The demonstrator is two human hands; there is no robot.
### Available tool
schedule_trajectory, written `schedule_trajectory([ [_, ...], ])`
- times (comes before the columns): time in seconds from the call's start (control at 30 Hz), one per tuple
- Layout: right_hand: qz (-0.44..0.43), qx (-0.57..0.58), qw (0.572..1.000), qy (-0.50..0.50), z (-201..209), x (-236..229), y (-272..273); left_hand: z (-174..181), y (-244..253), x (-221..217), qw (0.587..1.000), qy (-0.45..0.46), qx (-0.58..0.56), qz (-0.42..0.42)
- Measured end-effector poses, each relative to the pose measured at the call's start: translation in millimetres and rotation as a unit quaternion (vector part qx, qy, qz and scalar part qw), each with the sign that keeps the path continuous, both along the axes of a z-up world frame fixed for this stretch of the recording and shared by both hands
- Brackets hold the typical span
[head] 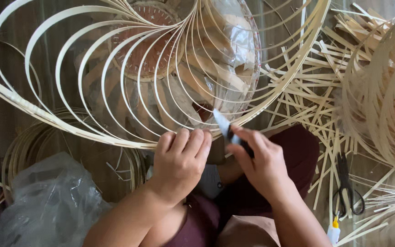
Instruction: The person constructs a woven bamboo lamp by gluing bamboo strips onto a frame and then trimming the excess strips with a knife.
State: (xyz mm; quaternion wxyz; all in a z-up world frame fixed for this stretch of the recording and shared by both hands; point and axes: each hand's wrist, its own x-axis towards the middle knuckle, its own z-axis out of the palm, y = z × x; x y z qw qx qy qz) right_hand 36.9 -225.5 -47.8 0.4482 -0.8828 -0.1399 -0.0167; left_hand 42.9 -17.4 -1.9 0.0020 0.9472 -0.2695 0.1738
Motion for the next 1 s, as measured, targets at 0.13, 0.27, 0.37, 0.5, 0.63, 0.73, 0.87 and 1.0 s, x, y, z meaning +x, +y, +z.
schedule_trajectory([
  [0.13, -0.036, 0.006, 0.999, 0.036, -2.4, -8.9, -15.4, -1.1, 1.1, -2.1, 1.000, 0.001, -0.006, 0.002],
  [0.27, -0.057, -0.050, 0.994, 0.076, -3.5, -3.2, -26.8, -1.4, 0.7, -3.2, 1.000, 0.006, -0.017, 0.001],
  [0.37, -0.019, -0.058, 0.998, 0.017, 1.6, 1.6, -28.0, -1.2, 0.9, -2.1, 1.000, 0.005, -0.025, 0.000],
  [0.5, -0.040, -0.066, 0.997, 0.027, 3.2, 4.5, -22.2, -3.1, 1.7, -2.6, 1.000, 0.002, -0.011, -0.008],
  [0.63, -0.064, -0.039, 0.997, -0.025, -8.4, 7.6, -20.1, -2.9, 1.2, -3.4, 1.000, 0.000, -0.002, -0.013],
  [0.73, -0.064, -0.001, 0.998, 0.004, -13.4, 7.4, -22.9, 0.1, 1.0, -1.9, 1.000, 0.011, -0.013, -0.006],
  [0.87, -0.030, 0.056, 0.998, 0.013, -4.7, -3.1, -16.1, 4.7, 3.6, -3.6, 0.999, 0.023, -0.048, 0.004],
  [1.0, 0.045, -0.015, 0.999, 0.006, 11.7, -12.9, -4.0, 4.6, 2.9, -3.2, 0.998, 0.034, -0.053, 0.002],
])
